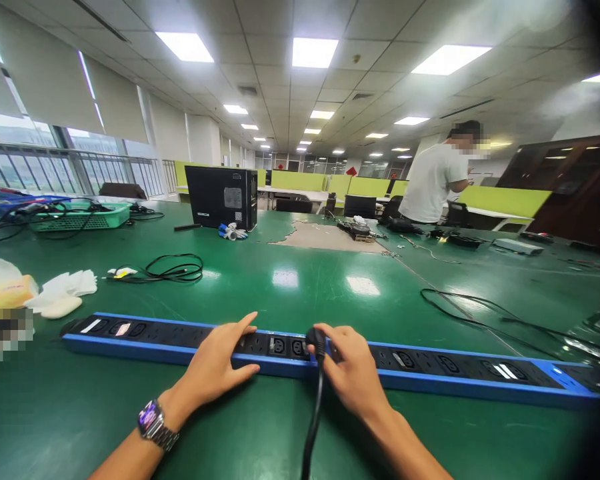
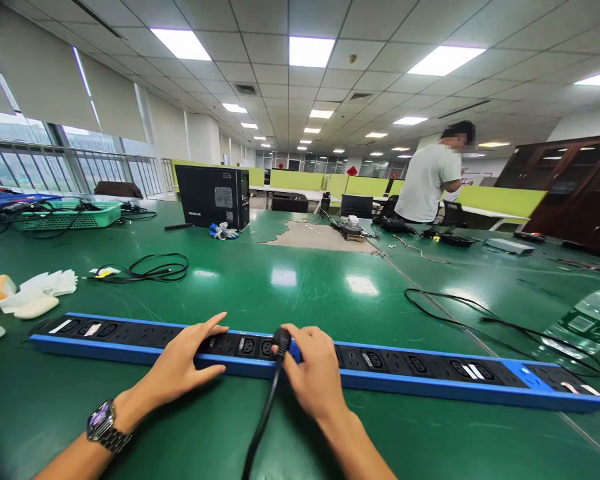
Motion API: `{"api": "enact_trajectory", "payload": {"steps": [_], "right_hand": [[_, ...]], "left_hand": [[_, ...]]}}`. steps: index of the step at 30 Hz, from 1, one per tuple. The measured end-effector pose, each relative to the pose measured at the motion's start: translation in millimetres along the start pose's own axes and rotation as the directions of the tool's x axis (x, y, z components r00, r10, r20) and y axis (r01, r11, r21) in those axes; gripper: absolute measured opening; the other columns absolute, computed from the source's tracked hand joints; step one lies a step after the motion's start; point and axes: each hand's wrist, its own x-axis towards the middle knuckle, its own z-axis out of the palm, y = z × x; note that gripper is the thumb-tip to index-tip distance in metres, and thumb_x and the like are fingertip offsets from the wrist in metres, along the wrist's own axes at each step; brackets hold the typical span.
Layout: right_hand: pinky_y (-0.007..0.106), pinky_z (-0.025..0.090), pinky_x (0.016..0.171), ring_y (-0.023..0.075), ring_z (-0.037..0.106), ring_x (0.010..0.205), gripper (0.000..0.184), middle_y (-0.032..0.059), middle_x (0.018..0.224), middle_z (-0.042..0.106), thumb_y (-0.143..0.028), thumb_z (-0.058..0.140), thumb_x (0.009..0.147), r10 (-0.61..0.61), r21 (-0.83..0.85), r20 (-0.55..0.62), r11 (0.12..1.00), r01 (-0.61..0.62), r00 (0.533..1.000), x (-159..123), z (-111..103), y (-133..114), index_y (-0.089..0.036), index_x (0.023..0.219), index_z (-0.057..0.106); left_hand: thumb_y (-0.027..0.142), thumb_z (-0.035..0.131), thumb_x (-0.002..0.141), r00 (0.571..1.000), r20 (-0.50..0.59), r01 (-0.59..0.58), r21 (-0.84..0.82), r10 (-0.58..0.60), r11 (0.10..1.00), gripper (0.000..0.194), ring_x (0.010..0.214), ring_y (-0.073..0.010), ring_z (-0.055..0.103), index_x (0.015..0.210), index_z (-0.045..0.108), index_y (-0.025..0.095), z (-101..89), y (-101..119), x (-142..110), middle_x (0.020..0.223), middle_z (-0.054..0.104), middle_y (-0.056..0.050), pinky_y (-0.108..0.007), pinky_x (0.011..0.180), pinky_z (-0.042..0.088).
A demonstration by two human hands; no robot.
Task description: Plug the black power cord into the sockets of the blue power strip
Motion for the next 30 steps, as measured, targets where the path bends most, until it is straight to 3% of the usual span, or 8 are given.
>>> {"api": "enact_trajectory", "payload": {"steps": [4,10,13,17,21,23,26,30], "right_hand": [[0.036,0.047,0.077,0.0211,0.059,0.084,0.027,0.0056,0.090,0.066,-0.037,0.055,0.089,0.005,0.014,0.079,1.000,-0.006,0.997,-12,-9,28,-0.026,0.112,0.064],[0.040,0.046,0.081,0.0211,0.057,0.083,0.028,0.0043,0.086,0.064,-0.029,0.058,0.086,-0.046,-0.087,0.136,0.995,0.058,0.990,-9,-6,28,-0.026,0.114,0.064],[0.041,0.047,0.081,0.0222,0.057,0.086,0.034,0.0060,0.091,0.065,-0.032,0.058,0.087,-0.022,-0.096,0.138,0.995,0.036,0.990,-12,-7,29,-0.025,0.120,0.061],[0.045,0.045,0.090,0.0261,0.055,0.102,0.058,0.0093,0.114,0.065,-0.031,0.066,0.079,-0.039,-0.103,0.132,0.993,0.053,0.990,-17,-6,27,-0.023,0.134,0.049],[0.046,0.045,0.094,0.0266,0.054,0.108,0.064,0.0094,0.120,0.064,-0.023,0.067,0.073,-0.008,-0.124,0.133,0.992,0.025,0.991,-17,-4,26,-0.020,0.135,0.048],[0.046,0.045,0.095,0.0277,0.054,0.110,0.068,0.0107,0.122,0.063,-0.030,0.071,0.073,0.003,-0.129,0.130,0.992,0.014,0.991,-17,-4,27,-0.019,0.135,0.048],[0.047,0.046,0.094,0.0282,0.055,0.109,0.072,0.0120,0.121,0.063,-0.041,0.073,0.072,0.037,-0.136,0.127,0.990,-0.020,0.991,-17,-3,30,-0.018,0.136,0.048],[0.047,0.047,0.093,0.0274,0.057,0.106,0.061,0.0108,0.118,0.065,-0.043,0.068,0.078,0.070,-0.148,0.123,0.988,-0.052,0.990,-16,-2,30,-0.019,0.131,0.053]], "left_hand": [[0.030,0.069,0.076,0.999,-0.045,0.029,-0.011,-0.030,1.000,0.075,0.111,-0.0274,0.059,0.143,0.036,0.028,2.6,4,2,0.120,0.066,-0.006,-0.045,0.098,0.044],[0.028,0.062,0.083,0.999,-0.037,0.014,-0.127,-0.019,0.992,0.057,0.109,-0.0250,0.059,0.137,0.044,0.026,12.1,22,7,0.117,0.067,-0.006,-0.044,0.099,0.043],[0.026,0.062,0.083,0.999,0.002,-0.041,-0.170,0.042,0.985,0.050,0.108,-0.0243,0.059,0.132,0.051,0.023,26.4,42,18,0.118,0.066,-0.007,-0.041,0.098,0.044],[0.019,0.063,0.081,0.990,0.047,-0.123,-0.149,0.131,0.981,0.049,0.105,-0.0249,0.059,0.129,0.055,0.024,56.9,74,42,0.116,0.067,-0.007,-0.041,0.094,0.045],[0.010,0.057,0.079,0.992,-0.018,-0.127,-0.126,0.126,0.984,0.042,0.097,-0.0243,0.062,0.119,0.062,0.024,74.1,92,56,0.105,0.071,-0.005,-0.040,0.088,0.047],[0.007,0.054,0.078,0.985,-0.130,-0.127,-0.142,0.109,0.982,0.040,0.099,-0.0229,0.062,0.114,0.064,0.023,66.0,88,54,0.106,0.070,-0.005,-0.038,0.088,0.047],[0.008,0.052,0.080,0.959,-0.268,-0.130,-0.118,0.095,0.984,0.039,0.104,-0.0225,0.061,0.115,0.062,0.023,34.9,65,40,0.112,0.069,-0.005,-0.038,0.093,0.046],[0.023,0.056,0.086,0.963,-0.271,-0.021,-0.089,-0.004,0.996,0.029,0.103,-0.0235,0.062,0.114,0.062,0.023,-4.3,22,16,0.111,0.069,-0.005,-0.039,0.091,0.048]]}}
